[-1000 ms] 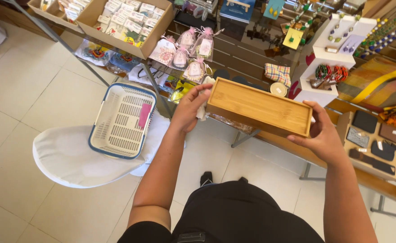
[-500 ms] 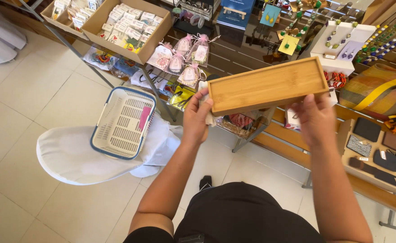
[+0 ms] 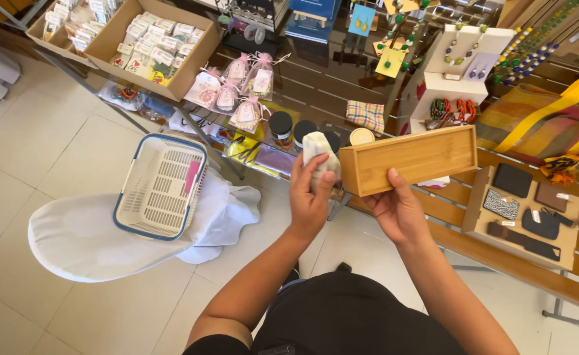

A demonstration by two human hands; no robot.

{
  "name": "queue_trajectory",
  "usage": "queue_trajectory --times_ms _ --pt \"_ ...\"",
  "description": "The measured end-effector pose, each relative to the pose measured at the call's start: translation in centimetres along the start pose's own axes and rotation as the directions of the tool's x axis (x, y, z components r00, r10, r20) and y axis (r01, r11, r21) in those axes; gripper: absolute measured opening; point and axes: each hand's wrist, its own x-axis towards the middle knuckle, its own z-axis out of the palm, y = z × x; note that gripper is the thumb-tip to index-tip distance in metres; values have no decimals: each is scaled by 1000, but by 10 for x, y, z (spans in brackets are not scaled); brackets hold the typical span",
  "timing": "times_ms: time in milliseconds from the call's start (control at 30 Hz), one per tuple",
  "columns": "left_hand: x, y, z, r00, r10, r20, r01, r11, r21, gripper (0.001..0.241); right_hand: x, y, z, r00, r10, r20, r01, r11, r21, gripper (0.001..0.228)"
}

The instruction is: Wiping down glass jars and a wooden display tray with a white cloth.

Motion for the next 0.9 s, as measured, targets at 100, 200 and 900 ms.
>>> queue_trajectory --times_ms 100,200,900 --pt "4 10 2 972 236 16 -236 964 123 20 3 -16 -13 1000 -30 -4 30 1000 6 44" --pt "-7 -1 17 890 425 166 -452 872 191 21 8 -26 -18 999 -32 13 32 999 27 41" --pt "3 30 54 908 342 243 -389 903 181 20 27 -53 -75 983 183 -10 -182 965 -191 43"
